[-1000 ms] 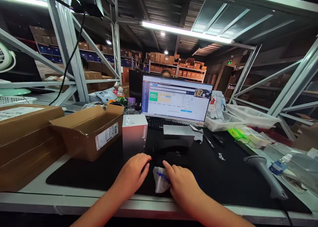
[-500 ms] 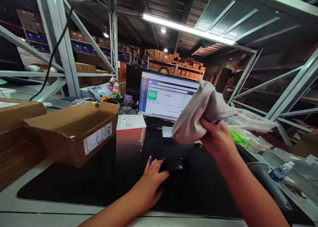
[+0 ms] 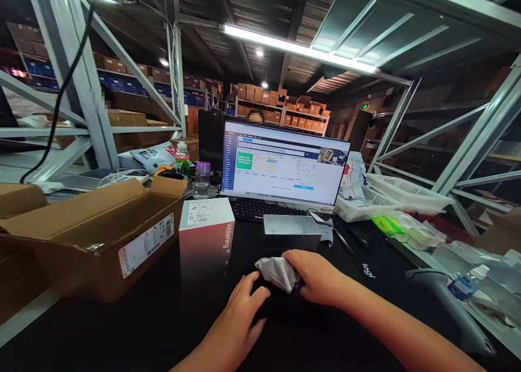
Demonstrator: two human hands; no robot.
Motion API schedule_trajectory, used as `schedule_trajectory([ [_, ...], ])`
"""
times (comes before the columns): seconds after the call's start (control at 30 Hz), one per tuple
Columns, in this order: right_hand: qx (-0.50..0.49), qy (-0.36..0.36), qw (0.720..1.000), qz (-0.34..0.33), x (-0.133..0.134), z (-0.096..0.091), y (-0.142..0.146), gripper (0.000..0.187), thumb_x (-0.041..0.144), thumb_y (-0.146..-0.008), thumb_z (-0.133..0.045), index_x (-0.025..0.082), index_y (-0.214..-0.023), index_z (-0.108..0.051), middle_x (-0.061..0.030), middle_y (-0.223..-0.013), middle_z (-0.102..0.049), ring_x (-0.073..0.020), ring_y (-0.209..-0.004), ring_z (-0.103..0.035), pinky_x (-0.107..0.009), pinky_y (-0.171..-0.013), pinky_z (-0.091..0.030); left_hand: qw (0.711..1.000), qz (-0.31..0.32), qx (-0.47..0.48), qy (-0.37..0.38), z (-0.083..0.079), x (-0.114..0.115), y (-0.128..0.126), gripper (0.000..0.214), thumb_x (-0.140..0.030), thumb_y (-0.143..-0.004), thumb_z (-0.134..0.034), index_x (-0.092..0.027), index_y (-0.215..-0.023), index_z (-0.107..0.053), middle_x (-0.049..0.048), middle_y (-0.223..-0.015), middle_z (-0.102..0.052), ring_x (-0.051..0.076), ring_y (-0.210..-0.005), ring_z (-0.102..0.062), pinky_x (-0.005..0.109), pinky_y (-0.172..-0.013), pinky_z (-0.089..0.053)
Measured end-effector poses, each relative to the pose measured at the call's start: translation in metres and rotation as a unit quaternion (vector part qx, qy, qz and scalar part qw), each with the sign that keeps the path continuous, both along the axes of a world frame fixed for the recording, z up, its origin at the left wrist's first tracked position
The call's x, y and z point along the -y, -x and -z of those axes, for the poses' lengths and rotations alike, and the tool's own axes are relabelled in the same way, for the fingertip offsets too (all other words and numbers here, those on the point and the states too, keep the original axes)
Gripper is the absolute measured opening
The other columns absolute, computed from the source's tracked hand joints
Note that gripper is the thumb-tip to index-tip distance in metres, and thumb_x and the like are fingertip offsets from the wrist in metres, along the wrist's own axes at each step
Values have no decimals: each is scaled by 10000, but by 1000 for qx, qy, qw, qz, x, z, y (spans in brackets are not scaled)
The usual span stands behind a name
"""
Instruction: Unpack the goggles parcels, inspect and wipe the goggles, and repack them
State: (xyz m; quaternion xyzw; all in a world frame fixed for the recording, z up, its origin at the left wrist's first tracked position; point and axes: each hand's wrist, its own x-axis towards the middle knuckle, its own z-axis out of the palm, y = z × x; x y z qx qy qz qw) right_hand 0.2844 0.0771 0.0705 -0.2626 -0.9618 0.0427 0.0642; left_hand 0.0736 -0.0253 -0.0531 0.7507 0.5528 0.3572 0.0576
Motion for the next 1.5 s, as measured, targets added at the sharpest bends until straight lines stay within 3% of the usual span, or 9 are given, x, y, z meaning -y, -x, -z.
schedule_trajectory([
  [0.33, 231, -11, 972, 41, 2, -14, 66, 303, 25, -592, -809, 158, -857, -748, -133, -867, -781, -349, -820, -749, -353, -647, -534, 995, -39, -66, -66, -1, 6, 1, 661, 13, -663, -589, -284, -1245, -492, 164, -1442, -467, 362, -1289, -567, 573, -1000, -554],
  [0.47, 175, 0, 984, 38, -5, -11, 59, 279, 144, -726, -788, 137, -1002, -750, -142, -981, -779, -315, -896, -747, -342, -716, -548, 993, -12, -82, -83, -4, 5, 5, 699, 14, -699, -523, -299, -1319, -439, 141, -1431, -511, 326, -1294, -574, 548, -1016, -554],
  [0.63, -8, 194, 981, -1, -20, -22, 10, 597, 394, -758, -838, 205, -1286, -633, -60, -1156, -736, -218, -993, -702, -253, -776, -515, 994, -7, -56, -95, -5, 1, 7, 726, -62, -776, -524, -325, -1423, -325, 135, -1384, -537, 310, -1268, -596, 517, -1004, -569],
  [0.83, -95, -36, 980, 170, 7, 6, 2, 194, 337, -821, -783, 181, -815, -667, -44, -859, -706, -208, -799, -653, -283, -678, -430, 995, -28, -59, -81, -4, -1, 7, 756, -94, -789, -519, -330, -1471, -295, 133, -1402, -507, 310, -1260, -599, 516, -1000, -568],
  [1.0, -189, 43, 979, 70, 30, 19, -1, 113, 299, -915, -671, 190, -938, -688, -4, -813, -696, -142, -722, -624, -238, -669, -440, 992, -35, -48, -107, 1, -2, 8, 752, -120, -812, -505, -309, -1489, -237, 132, -1423, -527, 309, -1301, -571, 545, -1039, -534],
  [1.13, -147, 92, 983, -62, 32, 9, -1, 428, 320, -859, -756, 246, -1272, -668, -43, -1080, -732, -194, -999, -631, -277, -885, -476, 995, -54, -6, -81, 4, -6, 4, 878, -162, -776, -564, -277, -1530, -129, 159, -1496, -448, 317, -1329, -540, 571, -1071, -495],
  [1.23, -119, 92, 987, -53, 28, 3, 8, 590, 301, -847, -762, 268, -1406, -577, -65, -1152, -730, -216, -1015, -637, -304, -894, -491, 996, -59, 15, -70, 3, -12, 3, 912, -169, -752, -585, -271, -1530, -120, 156, -1521, -395, 324, -1374, -482, 603, -1115, -435],
  [1.33, -125, 107, 986, -35, 24, 2, 14, 595, 294, -815, -783, 291, -1382, -603, -57, -1145, -742, -227, -1004, -668, -289, -854, -504, 996, -48, 28, -71, 0, -15, 8, 819, -145, -743, -577, -307, -1477, -251, 109, -1462, -433, 303, -1365, -483, 583, -1123, -430],
  [1.5, -111, 104, 988, -17, 22, 9, 2, 225, 298, -875, -705, 275, -1086, -780, -22, -1007, -792, -217, -889, -727, -265, -780, -496, 992, -80, 42, -85, 2, -15, 19, 695, -202, -710, -679, -278, -1340, -396, 109, -1381, -446, 328, -1327, -498, 585, -1119, -422],
])
